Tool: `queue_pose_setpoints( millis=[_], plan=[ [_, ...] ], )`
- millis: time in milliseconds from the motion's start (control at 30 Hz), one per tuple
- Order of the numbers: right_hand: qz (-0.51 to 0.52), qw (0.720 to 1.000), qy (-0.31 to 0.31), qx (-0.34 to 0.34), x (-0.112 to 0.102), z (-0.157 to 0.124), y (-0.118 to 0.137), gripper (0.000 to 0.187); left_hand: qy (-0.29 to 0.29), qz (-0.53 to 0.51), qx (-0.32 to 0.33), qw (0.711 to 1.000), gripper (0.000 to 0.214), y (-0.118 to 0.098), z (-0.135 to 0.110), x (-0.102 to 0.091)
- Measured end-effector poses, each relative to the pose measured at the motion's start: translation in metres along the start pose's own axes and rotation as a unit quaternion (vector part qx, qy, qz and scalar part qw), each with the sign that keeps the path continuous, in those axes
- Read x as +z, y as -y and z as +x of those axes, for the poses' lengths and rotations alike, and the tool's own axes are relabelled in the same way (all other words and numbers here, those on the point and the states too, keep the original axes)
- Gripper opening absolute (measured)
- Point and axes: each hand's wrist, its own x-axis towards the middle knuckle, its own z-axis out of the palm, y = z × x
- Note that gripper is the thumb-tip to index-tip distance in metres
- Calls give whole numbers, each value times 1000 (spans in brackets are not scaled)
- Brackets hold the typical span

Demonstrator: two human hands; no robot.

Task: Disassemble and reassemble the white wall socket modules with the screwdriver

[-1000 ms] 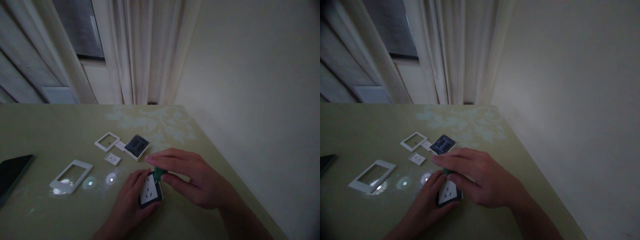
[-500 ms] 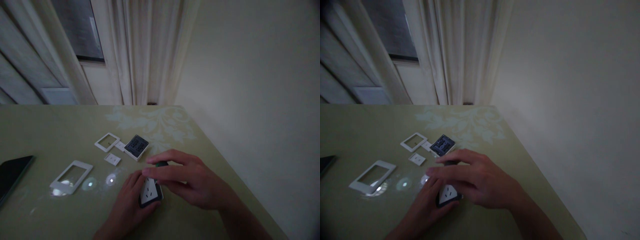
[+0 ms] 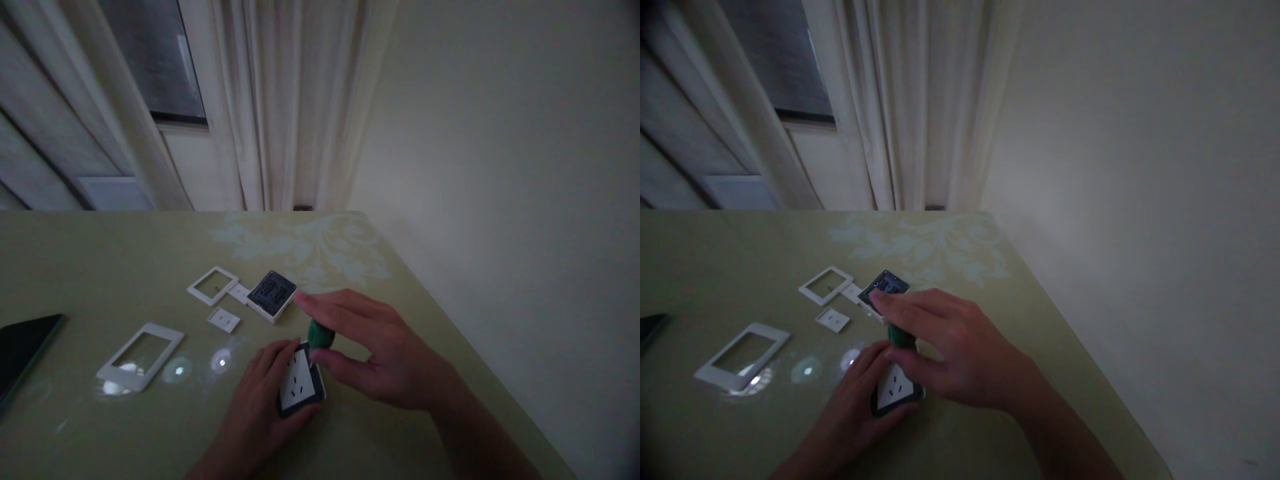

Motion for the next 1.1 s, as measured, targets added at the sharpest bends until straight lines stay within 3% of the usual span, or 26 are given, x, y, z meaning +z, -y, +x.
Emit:
queue_pose_setpoints(
  millis=[67,167,233,333,400,533,600,767,933,1033,1100],
  plan=[
    [44,999,19,-6,2,0,-2,53,-7,7,3,1000,80,1,0,1],
    [6,999,-32,-14,4,-1,-4,41,-8,11,13,1000,79,2,0,2],
    [-15,999,-46,2,5,0,-3,44,-7,10,13,1000,80,2,0,3],
    [54,998,21,18,4,1,1,53,-5,15,7,1000,80,1,1,2],
    [108,993,48,17,3,2,5,48,1,17,1,1000,78,-1,1,1],
    [88,995,8,36,5,2,11,29,2,15,-4,1000,71,-2,1,0],
    [76,996,6,51,4,2,13,34,-4,16,2,1000,73,-2,1,1],
    [133,986,78,70,-9,4,14,53,-3,31,-4,1000,82,1,0,3],
    [134,990,15,51,-6,2,7,31,9,19,1,1000,80,0,1,1],
    [83,995,-35,47,0,1,5,33,10,16,-4,1000,81,0,1,1],
    [80,994,-15,68,-2,2,5,41,6,17,-6,1000,81,0,0,3]
  ],
)
